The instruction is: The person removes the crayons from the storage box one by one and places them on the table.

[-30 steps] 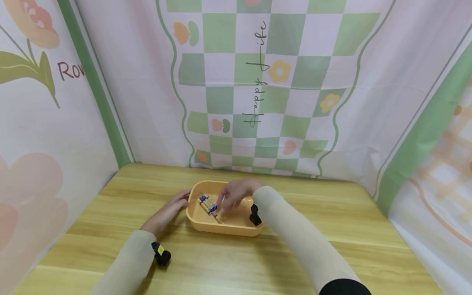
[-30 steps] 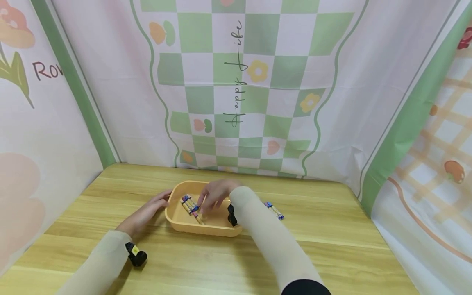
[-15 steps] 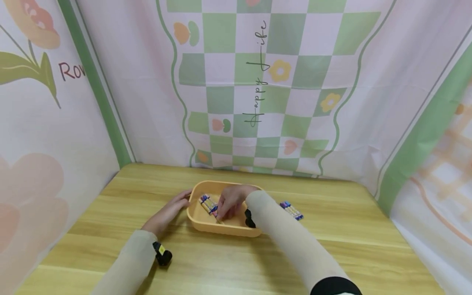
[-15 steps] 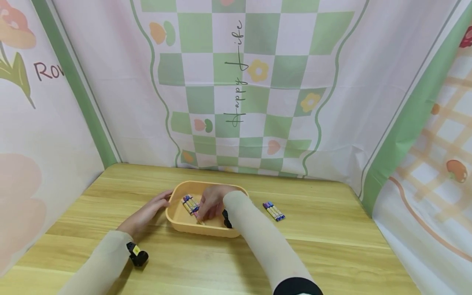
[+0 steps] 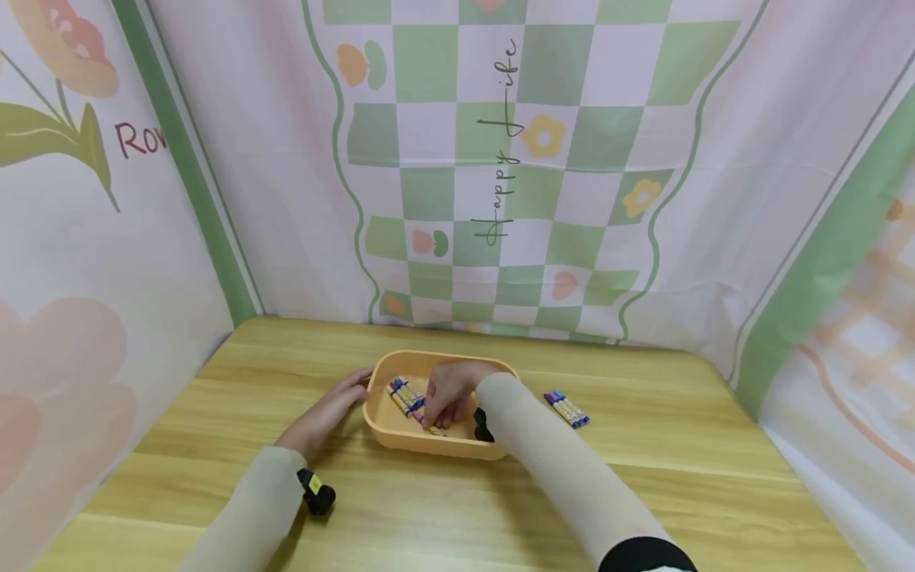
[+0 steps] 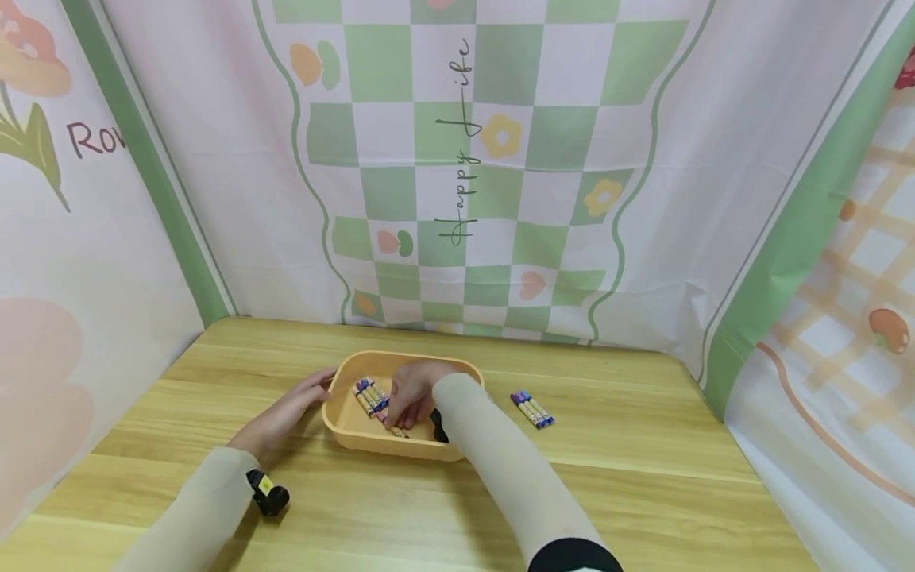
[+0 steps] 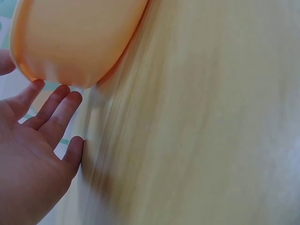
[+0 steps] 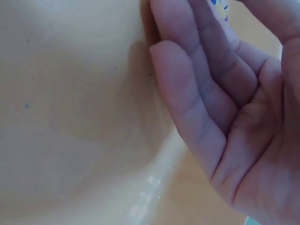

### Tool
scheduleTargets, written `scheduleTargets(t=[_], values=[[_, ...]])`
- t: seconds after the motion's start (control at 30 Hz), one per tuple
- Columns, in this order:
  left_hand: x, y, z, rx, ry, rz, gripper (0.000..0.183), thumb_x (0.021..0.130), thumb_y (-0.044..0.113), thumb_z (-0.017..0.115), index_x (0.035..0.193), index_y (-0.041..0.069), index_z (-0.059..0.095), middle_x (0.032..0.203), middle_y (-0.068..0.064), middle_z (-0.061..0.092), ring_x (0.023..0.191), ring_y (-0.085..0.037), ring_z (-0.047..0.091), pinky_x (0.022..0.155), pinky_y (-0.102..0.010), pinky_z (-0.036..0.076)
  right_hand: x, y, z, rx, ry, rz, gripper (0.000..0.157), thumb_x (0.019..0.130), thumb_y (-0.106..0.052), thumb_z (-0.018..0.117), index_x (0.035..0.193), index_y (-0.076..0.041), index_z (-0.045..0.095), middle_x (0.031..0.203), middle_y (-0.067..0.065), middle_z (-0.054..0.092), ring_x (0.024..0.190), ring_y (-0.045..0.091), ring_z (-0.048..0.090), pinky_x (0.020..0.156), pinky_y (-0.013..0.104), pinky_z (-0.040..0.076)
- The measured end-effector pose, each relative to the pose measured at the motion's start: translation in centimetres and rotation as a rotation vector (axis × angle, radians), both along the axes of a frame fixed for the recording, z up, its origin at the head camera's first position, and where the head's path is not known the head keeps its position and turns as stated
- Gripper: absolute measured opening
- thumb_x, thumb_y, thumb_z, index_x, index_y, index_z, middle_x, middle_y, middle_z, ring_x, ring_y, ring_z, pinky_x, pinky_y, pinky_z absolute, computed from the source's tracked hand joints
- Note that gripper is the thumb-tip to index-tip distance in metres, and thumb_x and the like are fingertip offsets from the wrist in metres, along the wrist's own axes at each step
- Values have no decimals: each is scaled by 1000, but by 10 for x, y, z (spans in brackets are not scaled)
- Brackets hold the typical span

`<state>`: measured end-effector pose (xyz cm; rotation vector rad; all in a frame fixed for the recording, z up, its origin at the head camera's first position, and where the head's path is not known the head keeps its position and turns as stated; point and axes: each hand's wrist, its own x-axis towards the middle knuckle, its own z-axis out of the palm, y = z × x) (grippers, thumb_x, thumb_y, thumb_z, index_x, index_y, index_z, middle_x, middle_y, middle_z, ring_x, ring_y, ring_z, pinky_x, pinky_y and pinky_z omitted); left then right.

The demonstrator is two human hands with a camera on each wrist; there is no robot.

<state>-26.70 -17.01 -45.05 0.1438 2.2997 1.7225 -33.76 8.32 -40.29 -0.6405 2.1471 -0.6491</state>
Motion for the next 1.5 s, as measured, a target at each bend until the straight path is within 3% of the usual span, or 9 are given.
scheduleTargets(t=[0.23, 0.33, 0.5, 0.73, 0.87, 1.13, 1.5], values=[[-1, 0, -5, 47, -10, 16, 58, 101, 31, 50, 157, 21, 36, 164, -7, 24, 151, -35, 7, 114, -66, -4, -4, 6, -3, 21, -4, 22, 9, 85, -18, 73, 78, -12, 73, 74, 1, 69, 66, 10, 61, 59, 24, 52], [-2, 0, -5, 54, -17, 22, 58, 101, 32, 51, 156, 21, 36, 164, -7, 24, 151, -36, 7, 114, -67, -4, -5, 11, -1, 26, 8, 27, 9, 87, -17, 69, 79, -14, 71, 76, -1, 69, 69, 10, 62, 67, 27, 56], [-1, 1, -5, 59, -23, 23, 58, 101, 33, 50, 156, 22, 36, 164, -8, 24, 151, -36, 7, 114, -67, -4, -7, 21, 7, 4, 18, 12, 10, 90, -13, 63, 80, -13, 66, 79, -1, 66, 73, 12, 61, 79, 36, 58], [-1, 4, -3, 70, -26, 17, 60, 100, 31, 50, 158, 22, 33, 165, -8, 21, 151, -36, 8, 115, -66, -1, -17, 44, 25, -69, 20, -7, 12, 88, -11, 58, 76, -12, 57, 76, 1, 61, 71, 13, 58, 76, 35, 59], [-2, 4, -3, 50, -28, 12, 60, 101, 33, 49, 158, 23, 32, 165, -7, 20, 151, -36, 7, 114, -67, -1, -20, 65, 41, -97, 49, -56, 6, 89, -15, 60, 86, -9, 60, 80, 3, 61, 75, 15, 60, 76, 36, 59], [-1, 4, -1, 43, -16, 12, 59, 102, 30, 46, 158, 18, 30, 165, -10, 21, 151, -36, 7, 115, -66, 0, -23, 121, 63, -121, 161, -147, 25, 92, -23, 62, 102, -1, 66, 88, 7, 65, 84, 22, 67, 78, 38, 60], [1, 4, 4, 48, -24, 12, 60, 102, 32, 46, 159, 19, 30, 165, -9, 21, 151, -36, 7, 115, -67, -1, -17, 203, 46, -156, 249, -299, 32, 95, -23, 63, 114, 4, 65, 89, 10, 65, 85, 22, 66, 79, 40, 59]])
